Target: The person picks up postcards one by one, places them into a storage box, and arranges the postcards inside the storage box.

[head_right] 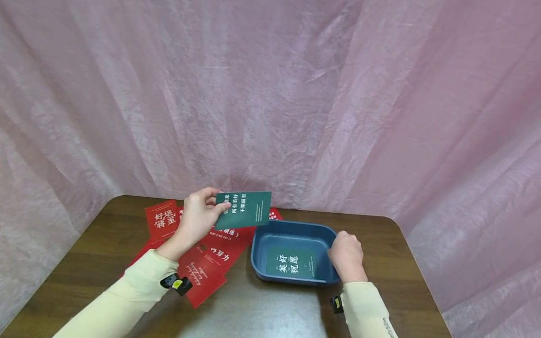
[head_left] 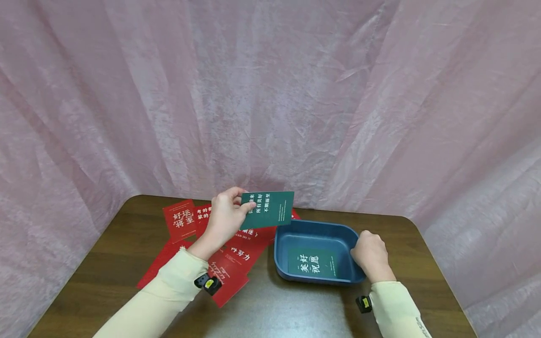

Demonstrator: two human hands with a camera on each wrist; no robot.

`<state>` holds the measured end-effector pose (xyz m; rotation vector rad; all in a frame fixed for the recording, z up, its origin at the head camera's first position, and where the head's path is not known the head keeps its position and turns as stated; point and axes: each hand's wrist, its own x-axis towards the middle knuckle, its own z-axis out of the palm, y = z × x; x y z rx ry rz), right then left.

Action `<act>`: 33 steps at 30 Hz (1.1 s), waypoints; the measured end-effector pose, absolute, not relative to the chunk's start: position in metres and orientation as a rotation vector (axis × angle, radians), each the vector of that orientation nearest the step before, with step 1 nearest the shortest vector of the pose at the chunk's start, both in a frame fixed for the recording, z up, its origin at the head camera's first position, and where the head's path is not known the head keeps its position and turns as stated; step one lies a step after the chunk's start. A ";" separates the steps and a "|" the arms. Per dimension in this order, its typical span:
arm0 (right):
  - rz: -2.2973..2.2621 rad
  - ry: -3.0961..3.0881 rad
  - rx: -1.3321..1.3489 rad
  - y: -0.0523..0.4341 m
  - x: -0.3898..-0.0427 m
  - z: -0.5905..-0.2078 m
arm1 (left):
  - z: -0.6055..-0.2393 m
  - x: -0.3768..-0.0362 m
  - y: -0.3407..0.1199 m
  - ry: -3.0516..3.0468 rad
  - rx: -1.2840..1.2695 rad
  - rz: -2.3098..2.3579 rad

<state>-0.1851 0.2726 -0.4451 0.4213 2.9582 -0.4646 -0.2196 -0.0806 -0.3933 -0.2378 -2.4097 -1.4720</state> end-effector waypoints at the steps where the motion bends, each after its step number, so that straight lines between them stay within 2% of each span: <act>1: -0.466 2.954 0.426 0.273 -0.186 -0.445 | -0.393 -0.220 -0.078 -2.400 -0.241 -1.492; 12: -0.459 2.960 0.432 0.275 -0.186 -0.442 | -0.394 -0.220 -0.045 -2.280 -0.220 -1.664; 33: -0.456 2.957 0.444 0.272 -0.182 -0.442 | -0.430 -0.207 0.006 -2.386 -0.250 -1.701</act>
